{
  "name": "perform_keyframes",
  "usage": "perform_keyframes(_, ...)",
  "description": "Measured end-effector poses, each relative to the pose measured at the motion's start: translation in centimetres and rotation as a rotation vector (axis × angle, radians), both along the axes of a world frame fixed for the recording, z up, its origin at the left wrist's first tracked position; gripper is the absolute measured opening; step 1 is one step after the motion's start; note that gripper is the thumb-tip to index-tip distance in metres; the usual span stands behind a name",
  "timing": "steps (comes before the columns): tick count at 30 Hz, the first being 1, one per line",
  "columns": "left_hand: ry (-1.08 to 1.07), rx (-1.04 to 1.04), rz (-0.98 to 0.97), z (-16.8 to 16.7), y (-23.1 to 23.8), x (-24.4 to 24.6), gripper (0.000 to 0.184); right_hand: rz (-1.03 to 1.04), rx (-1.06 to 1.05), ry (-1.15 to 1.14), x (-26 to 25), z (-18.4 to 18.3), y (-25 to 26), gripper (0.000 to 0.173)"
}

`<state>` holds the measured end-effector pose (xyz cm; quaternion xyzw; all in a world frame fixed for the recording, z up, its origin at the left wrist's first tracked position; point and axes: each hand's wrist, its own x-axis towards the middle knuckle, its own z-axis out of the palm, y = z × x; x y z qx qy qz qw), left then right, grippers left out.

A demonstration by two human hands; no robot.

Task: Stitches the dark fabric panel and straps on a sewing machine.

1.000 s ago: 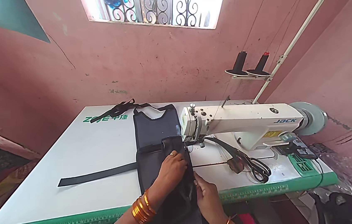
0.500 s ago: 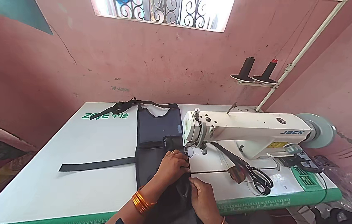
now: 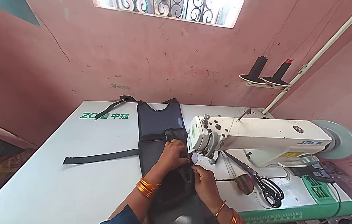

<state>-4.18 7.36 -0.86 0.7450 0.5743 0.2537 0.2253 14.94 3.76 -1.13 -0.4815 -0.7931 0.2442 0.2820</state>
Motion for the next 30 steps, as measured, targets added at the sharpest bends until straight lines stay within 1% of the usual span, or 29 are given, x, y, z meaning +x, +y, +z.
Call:
perform_keyframes(1, -0.04, 0.056, -0.082, 0.1, -0.6, -0.1, 0.019, 0.004, -0.013, -0.019, 0.0, 0.2, 0.2, 0.025)
perform_keyframes(2, -0.08, 0.105, -0.163, 0.3, -1.4, -0.1, 0.016, 0.003, -0.024, -0.034, 0.0, 0.2, 0.4, 0.022)
perform_keyframes(3, -0.104, 0.113, -0.215, 0.4, -2.3, 0.1, 0.02, 0.006, -0.057, -0.024, 0.1, 0.3, 0.4, 0.02)
perform_keyframes(4, -0.104, 0.078, -0.222, 0.8, -3.0, 0.1, 0.026, -0.001, -0.111, 0.026, 0.2, 0.3, 0.4, 0.02)
perform_keyframes(5, -0.081, 0.009, -0.197, 1.3, -3.5, 0.1, 0.036, -0.03, -0.207, 0.13, 0.2, 0.2, 0.3, 0.021)
perform_keyframes(6, -0.045, -0.063, -0.164, 2.0, -3.7, -0.1, 0.049, -0.075, -0.356, 0.297, 0.4, 0.1, 0.1, 0.021)
perform_keyframes(7, -0.011, -0.153, -0.15, 2.8, -3.9, -0.4, 0.057, -0.133, -0.521, 0.498, 0.5, 0.2, -0.5, 0.02)
perform_keyframes(8, 0.021, -0.251, -0.157, 3.5, -4.1, -0.7, 0.059, -0.196, -0.633, 0.638, 0.8, 0.3, -1.3, 0.02)
perform_keyframes(9, 0.04, -0.312, -0.172, 3.8, -4.4, -1.0, 0.051, -0.239, -0.69, 0.698, 1.2, 0.3, -2.4, 0.02)
perform_keyframes(10, 0.051, -0.308, -0.172, 3.5, -5.0, -1.2, 0.042, -0.259, -0.719, 0.71, 1.6, 0.4, -3.5, 0.02)
perform_keyframes(11, 0.04, -0.239, -0.17, 2.8, -5.8, -1.1, 0.035, -0.266, -0.731, 0.707, 2.0, 0.5, -4.7, 0.021)
perform_keyframes(13, -0.018, 0.012, -0.198, 0.7, -7.5, -0.1, 0.02, -0.252, -0.699, 0.709, 2.5, 0.4, -6.3, 0.022)
perform_keyframes(14, -0.042, 0.138, -0.229, -0.5, -8.0, 0.4, 0.017, -0.232, -0.655, 0.693, 2.7, 0.2, -6.8, 0.022)
perform_keyframes(15, -0.053, 0.244, -0.251, -1.5, -8.2, 0.9, 0.022, -0.197, -0.587, 0.638, 2.8, -0.2, -7.2, 0.025)
perform_keyframes(17, -0.04, 0.362, -0.261, -2.7, -8.8, 1.7, 0.033, -0.098, -0.369, 0.392, 3.3, -0.9, -8.3, 0.038)
perform_keyframes(18, -0.037, 0.388, -0.261, -3.0, -9.0, 2.1, 0.034, -0.057, -0.2, 0.237, 3.3, -1.1, -8.9, 0.04)
perform_keyframes(20, -0.017, 0.432, -0.217, -3.4, -9.1, 3.0, 0.028, 0.0, 0.062, 0.016, 3.2, -1.4, -9.5, 0.037)
perform_keyframes(21, -0.002, 0.455, -0.167, -3.6, -9.1, 3.4, 0.034, 0.026, 0.093, -0.057, 3.2, -1.3, -9.7, 0.033)
perform_keyframes(22, 0.008, 0.478, -0.11, -3.8, -9.0, 3.9, 0.036, 0.049, 0.052, -0.107, 3.3, -1.0, -9.8, 0.031)
perform_keyframes(24, 0.067, 0.466, -0.056, -3.7, -8.9, 4.5, 0.027, 0.059, -0.113, -0.133, 3.4, 0.1, -9.8, 0.033)
perform_keyframes(26, 0.141, 0.434, -0.07, -3.5, -8.8, 4.6, 0.026, 0.024, -0.218, -0.055, 3.5, 0.4, -9.6, 0.031)
perform_keyframes(28, 0.179, 0.45, -0.079, -3.7, -8.4, 4.4, 0.026, -0.008, -0.243, 0.022, 3.5, 0.4, -9.4, 0.03)
perform_keyframes(30, 0.184, 0.461, -0.074, -3.8, -7.8, 4.1, 0.027, -0.022, -0.222, 0.069, 3.3, 0.0, -8.9, 0.028)
